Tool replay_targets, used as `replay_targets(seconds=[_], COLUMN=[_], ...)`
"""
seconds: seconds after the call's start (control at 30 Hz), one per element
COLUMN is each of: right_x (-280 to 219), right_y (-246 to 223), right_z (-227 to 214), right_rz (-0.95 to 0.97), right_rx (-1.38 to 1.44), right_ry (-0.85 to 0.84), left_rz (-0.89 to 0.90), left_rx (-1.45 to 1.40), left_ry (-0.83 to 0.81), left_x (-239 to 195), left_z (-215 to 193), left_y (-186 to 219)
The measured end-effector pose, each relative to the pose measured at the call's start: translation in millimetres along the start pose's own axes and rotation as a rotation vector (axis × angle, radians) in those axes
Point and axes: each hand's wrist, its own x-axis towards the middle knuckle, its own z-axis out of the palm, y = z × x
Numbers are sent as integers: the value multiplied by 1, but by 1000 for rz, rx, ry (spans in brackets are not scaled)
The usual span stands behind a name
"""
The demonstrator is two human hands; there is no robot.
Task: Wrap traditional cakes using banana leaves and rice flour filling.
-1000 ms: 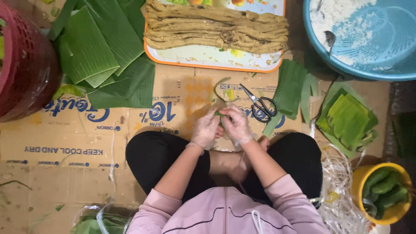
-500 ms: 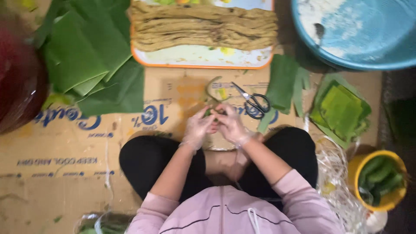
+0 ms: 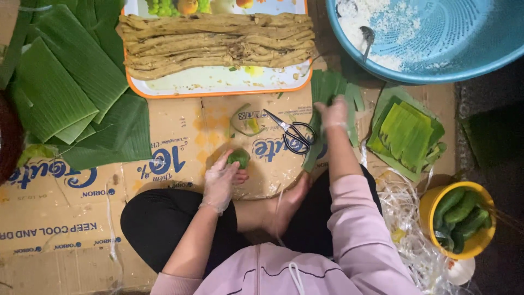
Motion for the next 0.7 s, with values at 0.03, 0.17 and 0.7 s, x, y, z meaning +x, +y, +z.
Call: replay_targets(seconds=[0.03, 0.17, 0.7], right_x=[6, 7, -223], right_y=[6, 22, -162], right_z=[-1, -39, -20], right_rz=[82, 268, -149], right_rx=[21, 275, 1142], right_ry=[8, -34, -867], left_rz=[0, -15, 493], left_rx=[-3, -22, 378], left_ry=[-3, -19, -112], left_x=[2, 7, 15], left_z=[-1, -8, -11], left_y=[-2, -11, -30])
